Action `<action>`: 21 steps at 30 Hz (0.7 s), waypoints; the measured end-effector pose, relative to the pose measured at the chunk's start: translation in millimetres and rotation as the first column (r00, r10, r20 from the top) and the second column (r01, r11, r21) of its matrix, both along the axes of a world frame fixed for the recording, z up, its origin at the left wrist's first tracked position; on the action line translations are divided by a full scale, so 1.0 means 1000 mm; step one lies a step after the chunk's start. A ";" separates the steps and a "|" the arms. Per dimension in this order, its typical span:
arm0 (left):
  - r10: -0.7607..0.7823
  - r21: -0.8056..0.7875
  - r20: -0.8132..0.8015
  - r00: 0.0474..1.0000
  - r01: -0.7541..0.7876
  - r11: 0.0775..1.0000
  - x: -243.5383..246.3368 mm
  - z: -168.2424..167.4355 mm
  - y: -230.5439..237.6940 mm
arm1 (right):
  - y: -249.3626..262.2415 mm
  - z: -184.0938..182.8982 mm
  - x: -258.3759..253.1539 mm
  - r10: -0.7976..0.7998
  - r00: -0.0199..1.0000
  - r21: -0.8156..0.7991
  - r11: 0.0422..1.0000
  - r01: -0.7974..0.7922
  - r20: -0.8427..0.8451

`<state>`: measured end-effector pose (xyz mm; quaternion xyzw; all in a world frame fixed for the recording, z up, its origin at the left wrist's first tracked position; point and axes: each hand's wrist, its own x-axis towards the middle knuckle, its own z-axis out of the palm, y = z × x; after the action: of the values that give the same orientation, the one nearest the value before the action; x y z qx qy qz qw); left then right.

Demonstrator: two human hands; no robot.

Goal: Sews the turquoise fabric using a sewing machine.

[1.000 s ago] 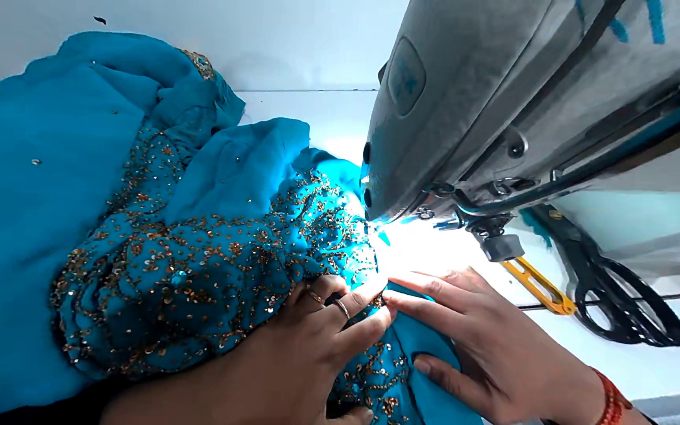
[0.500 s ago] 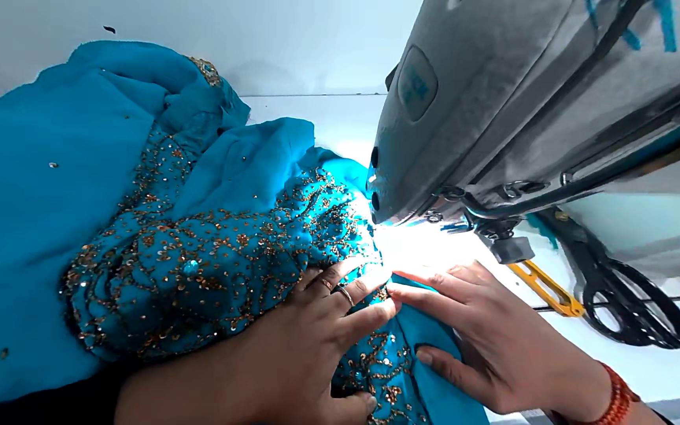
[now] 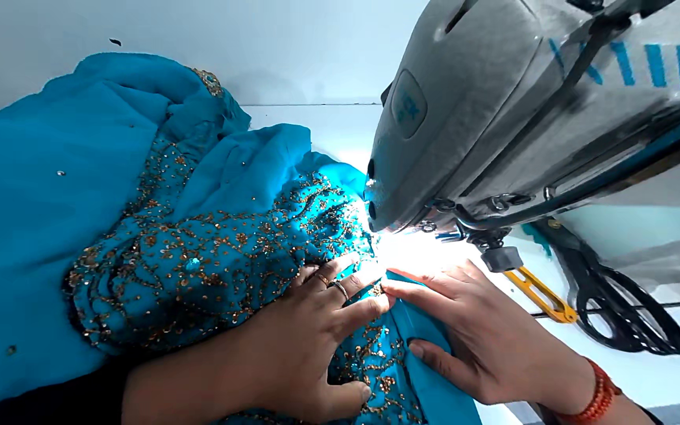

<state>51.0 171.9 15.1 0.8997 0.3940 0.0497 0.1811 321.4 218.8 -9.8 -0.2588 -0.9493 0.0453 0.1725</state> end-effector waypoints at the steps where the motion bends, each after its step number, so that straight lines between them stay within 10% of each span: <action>1: -0.001 -0.004 -0.001 1.000 0.001 1.000 0.000 0.000 0.000 | 0.000 0.000 0.000 -0.003 1.000 0.004 1.000 0.003 0.000; 21: -0.016 0.002 -0.015 1.000 0.016 1.000 -0.005 -0.002 0.014 | 0.008 0.001 -0.004 -0.021 1.000 0.049 0.999 0.022 -0.014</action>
<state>46.2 185.8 12.7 0.9033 0.3882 0.0419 0.1776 317.1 227.0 -9.2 -0.2643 -0.9462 0.0220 0.1854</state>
